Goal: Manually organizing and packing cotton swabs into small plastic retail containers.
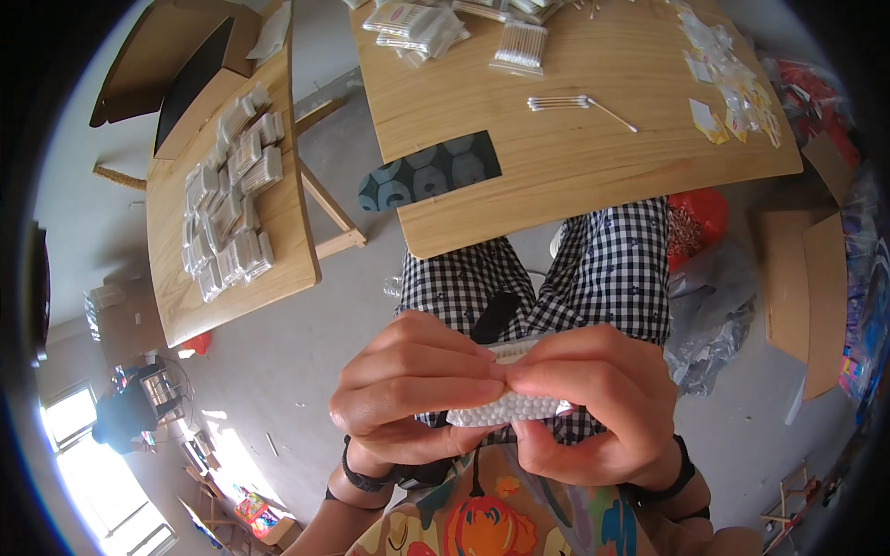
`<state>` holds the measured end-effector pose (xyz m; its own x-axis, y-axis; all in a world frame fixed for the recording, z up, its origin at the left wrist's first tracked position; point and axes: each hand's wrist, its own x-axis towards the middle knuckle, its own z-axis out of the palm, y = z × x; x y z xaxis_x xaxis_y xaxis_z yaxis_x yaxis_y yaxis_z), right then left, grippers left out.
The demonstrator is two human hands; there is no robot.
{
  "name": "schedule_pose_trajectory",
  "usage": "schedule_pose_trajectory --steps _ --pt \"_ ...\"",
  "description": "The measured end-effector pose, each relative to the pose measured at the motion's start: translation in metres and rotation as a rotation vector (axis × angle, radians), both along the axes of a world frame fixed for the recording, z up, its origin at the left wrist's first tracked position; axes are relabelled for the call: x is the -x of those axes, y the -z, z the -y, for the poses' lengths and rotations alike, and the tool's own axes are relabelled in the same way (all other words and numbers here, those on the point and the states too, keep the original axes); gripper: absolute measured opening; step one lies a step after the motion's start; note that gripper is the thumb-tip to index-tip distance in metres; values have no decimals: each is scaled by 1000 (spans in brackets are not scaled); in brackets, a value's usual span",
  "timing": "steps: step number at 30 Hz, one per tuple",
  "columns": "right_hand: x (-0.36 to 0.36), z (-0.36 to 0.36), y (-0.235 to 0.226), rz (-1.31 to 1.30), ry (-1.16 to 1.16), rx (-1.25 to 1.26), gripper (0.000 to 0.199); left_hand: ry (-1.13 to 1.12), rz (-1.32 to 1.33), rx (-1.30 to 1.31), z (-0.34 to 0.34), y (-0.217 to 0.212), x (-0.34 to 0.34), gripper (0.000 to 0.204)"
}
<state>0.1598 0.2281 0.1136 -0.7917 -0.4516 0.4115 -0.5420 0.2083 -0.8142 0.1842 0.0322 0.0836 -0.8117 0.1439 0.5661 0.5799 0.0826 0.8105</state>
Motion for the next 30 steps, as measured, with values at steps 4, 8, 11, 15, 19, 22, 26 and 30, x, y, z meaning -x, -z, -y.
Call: schedule_pose_trajectory --steps 4,8,11,15,19,22,26,30 --pt "-1 0 0 5 9 -20 35 -19 22 18 -1 -1 0 26" --pt "2 -2 1 -47 -9 -38 35 -42 60 -44 -4 2 -2 25" --pt "2 -2 0 -61 -27 -21 36 -47 53 -56 -4 2 -1 24" --pt "1 -2 0 -35 -27 -22 37 -50 60 -38 -3 2 -3 24" --pt "-5 -2 -2 101 21 20 38 -41 48 -61 -3 6 -3 27" --pt "-3 -2 -1 66 6 28 38 -38 65 -63 -2 5 -3 30" --pt "1 -3 -1 -22 -3 -18 37 -55 151 5 0 -5 -2 32" --pt "0 -2 3 6 10 -17 37 -61 261 73 2 -12 -6 32"
